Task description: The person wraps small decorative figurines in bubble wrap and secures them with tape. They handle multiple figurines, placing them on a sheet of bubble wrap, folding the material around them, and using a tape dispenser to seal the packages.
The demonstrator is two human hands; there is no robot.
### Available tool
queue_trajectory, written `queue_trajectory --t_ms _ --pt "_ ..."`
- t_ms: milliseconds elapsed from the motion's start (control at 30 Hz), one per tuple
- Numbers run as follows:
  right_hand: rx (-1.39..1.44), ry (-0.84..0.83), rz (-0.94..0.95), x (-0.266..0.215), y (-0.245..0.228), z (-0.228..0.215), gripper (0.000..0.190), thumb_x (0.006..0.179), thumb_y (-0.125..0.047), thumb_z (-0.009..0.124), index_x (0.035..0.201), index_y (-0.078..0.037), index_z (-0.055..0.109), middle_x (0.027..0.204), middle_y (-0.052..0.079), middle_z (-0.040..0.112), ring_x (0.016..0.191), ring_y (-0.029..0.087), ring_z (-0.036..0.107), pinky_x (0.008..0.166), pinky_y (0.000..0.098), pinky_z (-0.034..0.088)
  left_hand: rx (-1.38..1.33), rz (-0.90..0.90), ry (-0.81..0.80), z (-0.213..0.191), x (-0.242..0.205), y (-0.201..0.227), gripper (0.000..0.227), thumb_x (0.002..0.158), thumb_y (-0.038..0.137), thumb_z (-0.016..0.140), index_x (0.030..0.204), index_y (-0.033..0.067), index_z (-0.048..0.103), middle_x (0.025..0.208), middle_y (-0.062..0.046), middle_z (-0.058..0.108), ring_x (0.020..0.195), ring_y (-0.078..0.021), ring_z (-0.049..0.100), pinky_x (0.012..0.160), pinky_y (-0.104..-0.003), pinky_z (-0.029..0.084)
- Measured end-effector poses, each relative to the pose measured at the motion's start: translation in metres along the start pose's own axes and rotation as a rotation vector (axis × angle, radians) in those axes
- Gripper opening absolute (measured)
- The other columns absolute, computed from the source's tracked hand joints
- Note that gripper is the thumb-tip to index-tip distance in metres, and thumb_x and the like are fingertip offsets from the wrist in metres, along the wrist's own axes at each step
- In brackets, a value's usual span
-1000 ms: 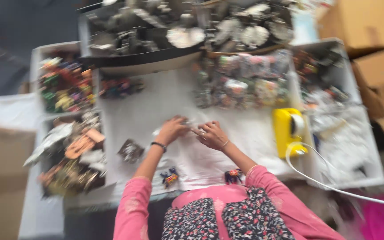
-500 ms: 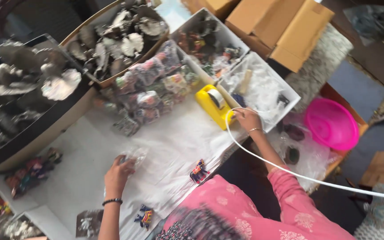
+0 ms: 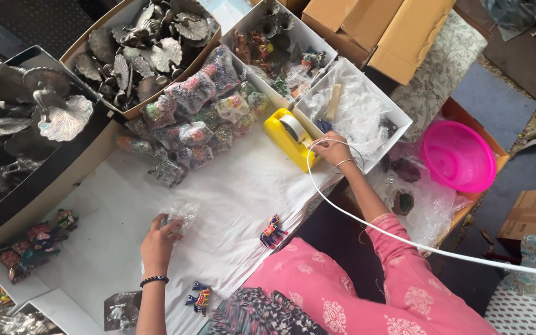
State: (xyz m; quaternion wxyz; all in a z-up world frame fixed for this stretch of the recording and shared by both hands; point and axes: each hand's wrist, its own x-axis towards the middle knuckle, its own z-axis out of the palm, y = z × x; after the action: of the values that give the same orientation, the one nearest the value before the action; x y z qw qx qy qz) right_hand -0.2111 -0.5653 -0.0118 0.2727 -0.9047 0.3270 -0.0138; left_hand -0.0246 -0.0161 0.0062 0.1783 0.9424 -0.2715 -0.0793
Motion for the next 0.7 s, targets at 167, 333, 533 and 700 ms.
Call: queue_trajectory --t_ms 167,333,533,700 --pt "0.435 -0.001 -0.04 -0.01 0.004 -0.007 0.017 0.084 -0.02 0.08 0.096 -0.008 0.082 0.095 0.006 0.078 0.075 0.012 0.072 0.072 0.0261 0.058 -0.01 -0.038 -0.038 -0.003 -0.001 0.002 0.035 0.074 0.021 0.079 0.107 0.0317 0.078 0.138 0.001 0.064 0.1 -0.0275 0.071 0.077 -0.041 0.058" --pt "0.877 -0.222 0.351 -0.025 0.013 -0.012 0.029 0.089 -0.013 0.075 0.116 -0.002 0.075 0.089 0.004 0.078 0.066 0.009 0.069 0.064 0.0231 0.057 -0.022 -0.031 -0.002 0.0 -0.002 0.001 0.036 0.074 0.02 0.079 0.108 0.0309 0.078 0.136 0.0 0.064 0.101 -0.0274 0.07 0.078 -0.041 0.058" --pt "0.796 -0.15 0.427 -0.026 0.018 -0.006 0.037 0.086 -0.01 0.076 0.113 -0.008 0.051 0.085 0.01 0.077 0.055 0.008 0.062 0.05 0.022 0.048 -0.04 -0.069 -0.034 -0.008 0.0 0.009 0.034 0.073 0.021 0.08 0.106 0.0303 0.078 0.134 0.002 0.065 0.1 -0.0267 0.071 0.076 -0.041 0.057" --pt "0.734 -0.148 0.384 -0.021 0.042 0.014 0.027 0.088 -0.008 0.075 0.1 -0.007 0.05 0.086 0.012 0.079 0.047 0.008 0.056 0.041 0.0221 0.037 -0.033 -0.061 -0.018 -0.003 -0.002 0.007 0.035 0.074 0.021 0.08 0.107 0.0319 0.078 0.133 0.001 0.065 0.101 -0.0275 0.071 0.078 -0.041 0.058"
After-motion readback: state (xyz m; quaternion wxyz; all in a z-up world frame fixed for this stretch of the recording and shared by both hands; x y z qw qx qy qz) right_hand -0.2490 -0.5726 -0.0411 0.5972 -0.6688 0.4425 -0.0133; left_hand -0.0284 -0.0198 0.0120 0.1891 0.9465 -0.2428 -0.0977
